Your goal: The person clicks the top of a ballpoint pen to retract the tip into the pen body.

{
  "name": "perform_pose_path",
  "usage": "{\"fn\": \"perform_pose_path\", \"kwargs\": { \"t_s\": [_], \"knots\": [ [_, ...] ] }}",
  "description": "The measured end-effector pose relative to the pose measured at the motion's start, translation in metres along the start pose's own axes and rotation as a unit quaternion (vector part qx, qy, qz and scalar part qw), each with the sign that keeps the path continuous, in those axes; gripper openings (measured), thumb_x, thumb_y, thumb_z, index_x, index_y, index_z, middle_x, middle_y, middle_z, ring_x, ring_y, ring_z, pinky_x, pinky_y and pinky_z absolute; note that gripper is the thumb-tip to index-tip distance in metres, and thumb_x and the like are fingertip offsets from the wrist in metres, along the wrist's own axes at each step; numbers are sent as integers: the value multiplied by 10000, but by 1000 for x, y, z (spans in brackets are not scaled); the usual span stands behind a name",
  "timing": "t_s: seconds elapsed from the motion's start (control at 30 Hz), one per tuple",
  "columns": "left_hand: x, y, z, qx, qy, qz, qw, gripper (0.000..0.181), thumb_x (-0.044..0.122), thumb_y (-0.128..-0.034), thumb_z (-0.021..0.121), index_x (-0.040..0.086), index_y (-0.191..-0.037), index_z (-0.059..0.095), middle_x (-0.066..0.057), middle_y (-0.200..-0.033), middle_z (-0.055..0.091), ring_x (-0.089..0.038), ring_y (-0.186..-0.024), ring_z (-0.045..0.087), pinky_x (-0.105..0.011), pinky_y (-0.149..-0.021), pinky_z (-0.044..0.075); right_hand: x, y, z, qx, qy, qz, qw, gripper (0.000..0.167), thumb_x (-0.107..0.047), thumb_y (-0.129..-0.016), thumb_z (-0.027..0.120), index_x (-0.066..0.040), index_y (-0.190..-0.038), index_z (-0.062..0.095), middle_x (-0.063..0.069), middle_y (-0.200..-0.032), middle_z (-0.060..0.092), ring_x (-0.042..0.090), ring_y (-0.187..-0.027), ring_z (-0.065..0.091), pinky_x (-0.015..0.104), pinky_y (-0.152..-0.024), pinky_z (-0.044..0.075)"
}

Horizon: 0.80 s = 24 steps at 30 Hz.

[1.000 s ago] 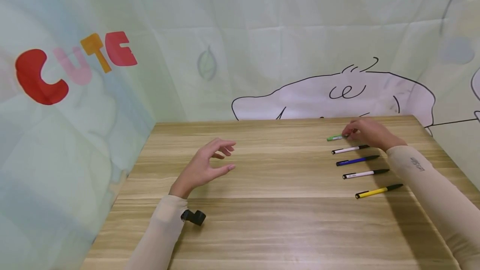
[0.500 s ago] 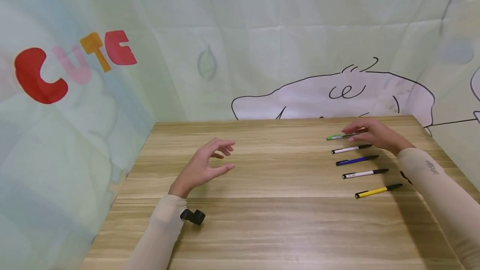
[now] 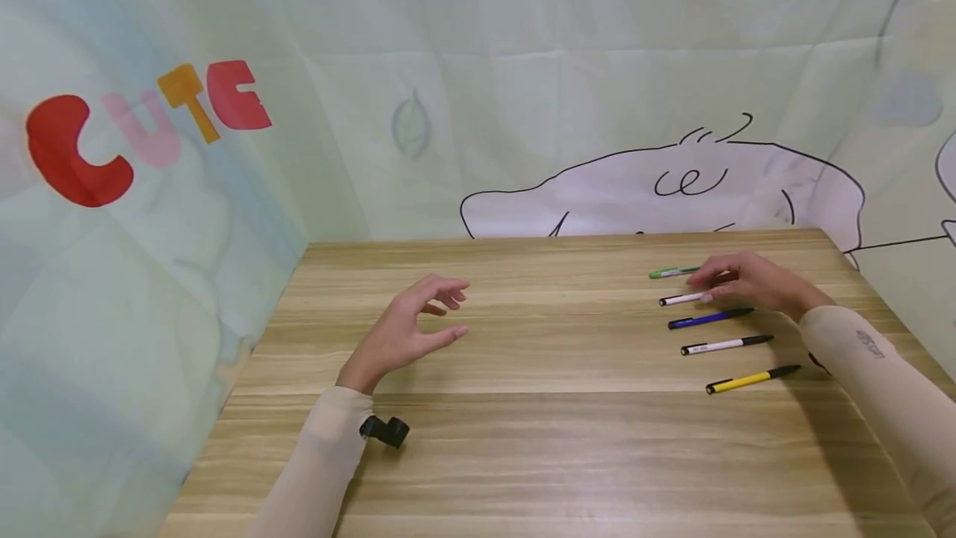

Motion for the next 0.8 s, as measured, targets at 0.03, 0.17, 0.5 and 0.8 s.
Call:
{"fn": "perform_pose_path", "kwargs": {
  "t_s": [0.03,0.17,0.5,0.8],
  "knots": [
    [0,0,0,-3,-5,12,10000,577,194,-881,815,181,-1404,572,-3,-1164,632,-255,-1071,647,-460,-911,582,2,1,1,3,17,32,10000,226,-224,-934,747,-227,-1161,749,-34,-1167,723,37,-1074,636,133,-928,476],
    [1,0,0,4,-18,35,10000,573,186,-878,818,182,-1398,576,1,-1165,632,-267,-1068,649,-456,-907,583,6,3,1,22,47,149,9999,219,-249,-931,752,-240,-1149,747,-41,-1162,723,49,-1063,644,144,-913,488],
    [1,0,-1,-8,-34,19,10000,568,190,-881,814,191,-1397,576,12,-1172,632,-274,-1072,648,-451,-900,585,10,6,2,79,239,159,9996,161,-263,-924,760,-278,-1084,760,-72,-1104,709,83,-1010,631,182,-867,497],
    [1,1,-1,-2,-10,-28,10000,577,201,-878,819,206,-1401,576,11,-1172,630,-224,-1072,641,-456,-907,583,12,1,4,106,361,-68,9993,147,-177,-937,741,-276,-1042,770,-71,-1065,709,70,-966,631,194,-842,513]
  ]
}}
Point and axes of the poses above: each hand's wrist, its own y-axis away from the middle knuckle, its own z-axis out of the palm, x = y × z, the point moved 5 cm from there along -y, towards the middle knuckle
